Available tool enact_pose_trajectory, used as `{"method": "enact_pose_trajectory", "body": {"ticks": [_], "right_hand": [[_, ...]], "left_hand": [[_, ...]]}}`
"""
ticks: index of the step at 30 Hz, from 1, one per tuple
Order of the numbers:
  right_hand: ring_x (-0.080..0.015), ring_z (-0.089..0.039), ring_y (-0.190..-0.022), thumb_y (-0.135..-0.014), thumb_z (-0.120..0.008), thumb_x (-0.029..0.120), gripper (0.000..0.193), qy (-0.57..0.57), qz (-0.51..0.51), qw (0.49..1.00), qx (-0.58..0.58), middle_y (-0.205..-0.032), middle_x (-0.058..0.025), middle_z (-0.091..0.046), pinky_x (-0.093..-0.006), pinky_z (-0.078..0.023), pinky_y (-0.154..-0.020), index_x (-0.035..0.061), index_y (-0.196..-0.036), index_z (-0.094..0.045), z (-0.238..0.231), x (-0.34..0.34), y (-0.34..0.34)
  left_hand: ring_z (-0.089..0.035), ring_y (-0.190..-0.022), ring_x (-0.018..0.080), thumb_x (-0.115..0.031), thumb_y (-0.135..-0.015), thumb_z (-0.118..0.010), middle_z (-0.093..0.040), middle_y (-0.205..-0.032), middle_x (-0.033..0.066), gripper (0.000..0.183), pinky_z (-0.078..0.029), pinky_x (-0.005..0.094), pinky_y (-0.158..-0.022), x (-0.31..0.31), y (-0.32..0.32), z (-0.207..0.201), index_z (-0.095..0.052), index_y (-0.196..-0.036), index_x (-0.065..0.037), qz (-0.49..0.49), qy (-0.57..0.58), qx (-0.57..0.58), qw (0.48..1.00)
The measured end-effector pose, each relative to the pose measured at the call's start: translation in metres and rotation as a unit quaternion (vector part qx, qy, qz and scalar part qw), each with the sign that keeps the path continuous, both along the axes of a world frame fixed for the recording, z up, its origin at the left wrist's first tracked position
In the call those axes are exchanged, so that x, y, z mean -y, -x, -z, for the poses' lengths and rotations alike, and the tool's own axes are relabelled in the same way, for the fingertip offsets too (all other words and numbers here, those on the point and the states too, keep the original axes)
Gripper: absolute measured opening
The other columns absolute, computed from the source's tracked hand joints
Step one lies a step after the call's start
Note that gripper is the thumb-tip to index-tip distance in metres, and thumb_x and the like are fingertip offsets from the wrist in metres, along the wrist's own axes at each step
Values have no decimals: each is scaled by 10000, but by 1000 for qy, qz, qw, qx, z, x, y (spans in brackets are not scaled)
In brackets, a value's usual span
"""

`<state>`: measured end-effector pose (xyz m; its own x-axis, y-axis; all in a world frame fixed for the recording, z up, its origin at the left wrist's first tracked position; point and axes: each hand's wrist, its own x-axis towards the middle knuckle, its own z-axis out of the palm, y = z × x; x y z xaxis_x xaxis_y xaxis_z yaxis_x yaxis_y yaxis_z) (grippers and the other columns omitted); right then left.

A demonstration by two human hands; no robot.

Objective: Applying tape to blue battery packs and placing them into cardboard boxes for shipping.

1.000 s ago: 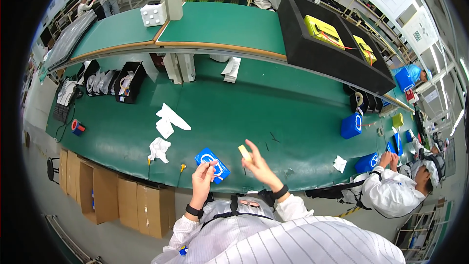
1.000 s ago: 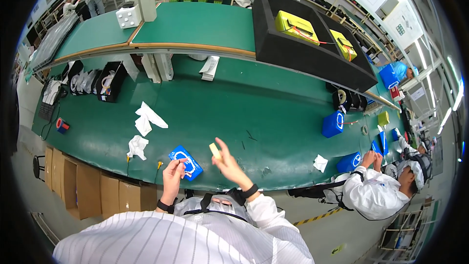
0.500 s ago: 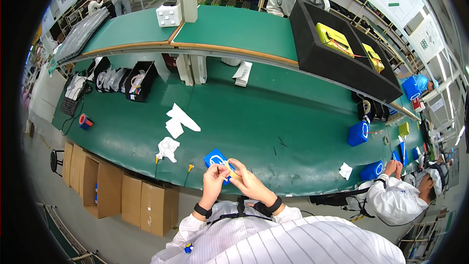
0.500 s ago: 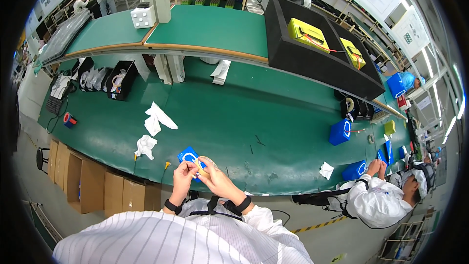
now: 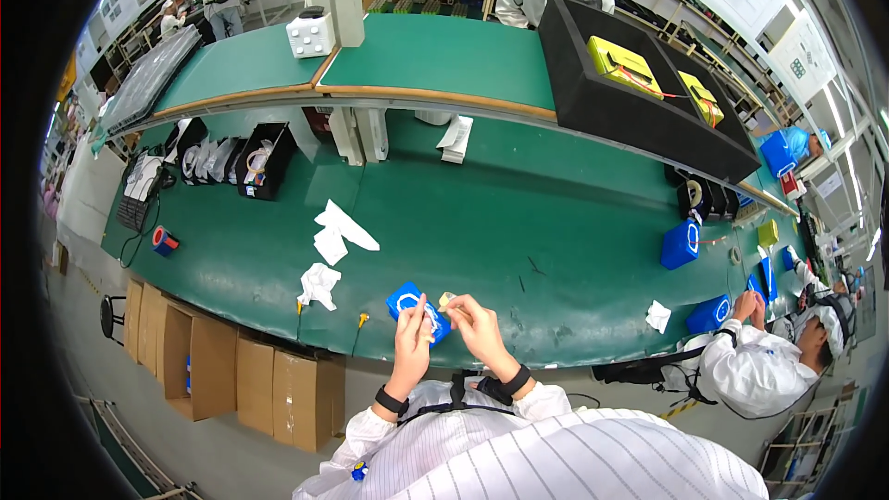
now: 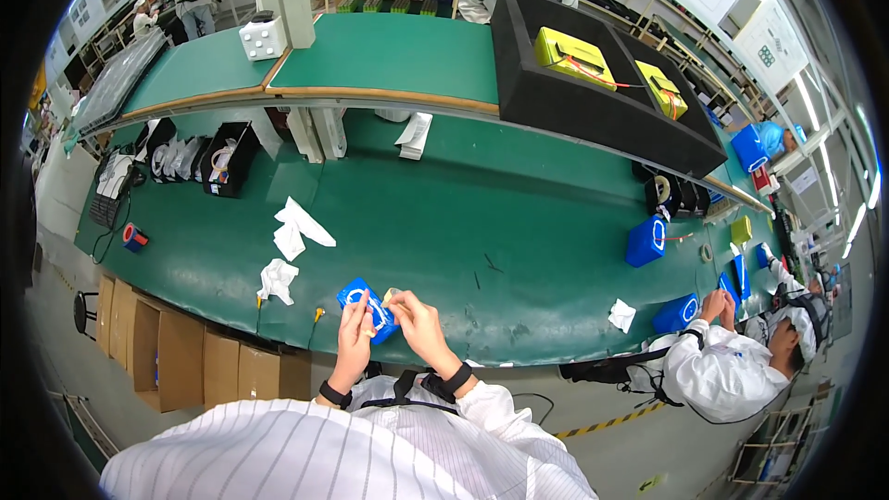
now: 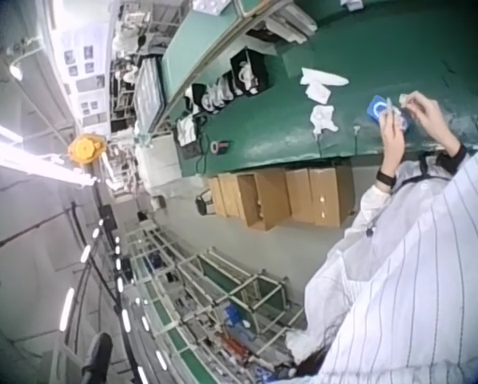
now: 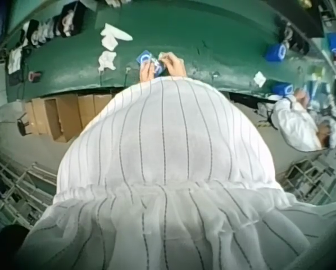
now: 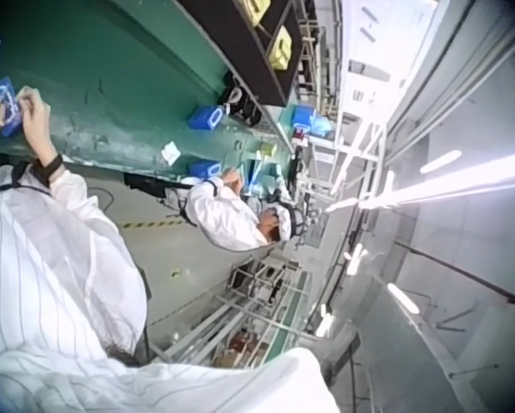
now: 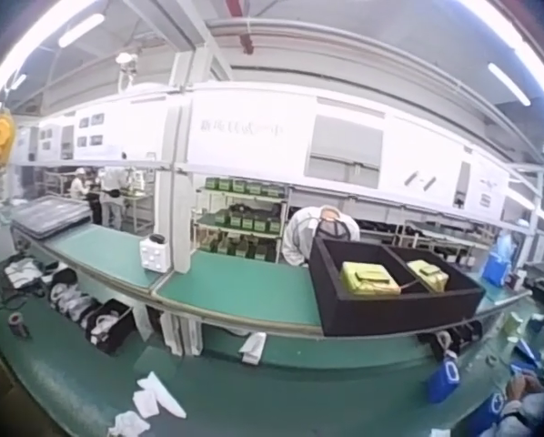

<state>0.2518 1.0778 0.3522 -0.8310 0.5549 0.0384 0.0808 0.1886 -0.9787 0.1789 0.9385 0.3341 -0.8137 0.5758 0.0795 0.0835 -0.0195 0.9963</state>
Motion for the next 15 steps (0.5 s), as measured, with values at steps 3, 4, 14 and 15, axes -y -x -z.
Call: {"method": "enact_pose_trajectory", "body": {"ticks": [3, 4, 14, 15], "right_hand": [[-66, -572, -640, -967, -609, 80, 83, 24, 19, 999, 30, -700, -30, -632, -235, -452, -563, 7, -1007, -602, -9, -3, -1], [-59, -565, -632, -969, -610, 84, 82, 52, 16, 997, 59, -703, -26, -635, -231, -443, -549, 11, -1006, -605, -12, -5, -2], [-61, -558, -637, -973, -617, 104, 128, 53, -28, 998, 12, -736, -28, -640, -233, -442, -554, -16, -1012, -594, -7, 4, 3], [-65, -560, -640, -974, -613, 99, 125, 50, -31, 998, 15, -739, -30, -639, -236, -445, -559, -18, -1011, -592, -10, 5, 3]], "left_hand": [[-513, -820, 106, -74, -1032, -453, -466, -1043, 63, 439, -493, 242, -758, 2, 3, 5, -448, -1470, -46, 25, 5, -22, 999], [-513, -815, 111, -65, -1029, -454, -468, -1013, 59, 432, -495, 244, -762, 4, 5, 6, -463, -1461, -46, 37, 9, -56, 998], [-640, -742, 123, 0, -947, -598, -645, -840, 60, 103, -543, 256, -695, 1, 2, 9, -575, -1047, 14, -11, -65, 114, 991], [-640, -742, 123, 0, -947, -598, -645, -840, 60, 103, -543, 256, -695, 1, 2, 8, -575, -1047, 14, -12, -65, 113, 991]]}}
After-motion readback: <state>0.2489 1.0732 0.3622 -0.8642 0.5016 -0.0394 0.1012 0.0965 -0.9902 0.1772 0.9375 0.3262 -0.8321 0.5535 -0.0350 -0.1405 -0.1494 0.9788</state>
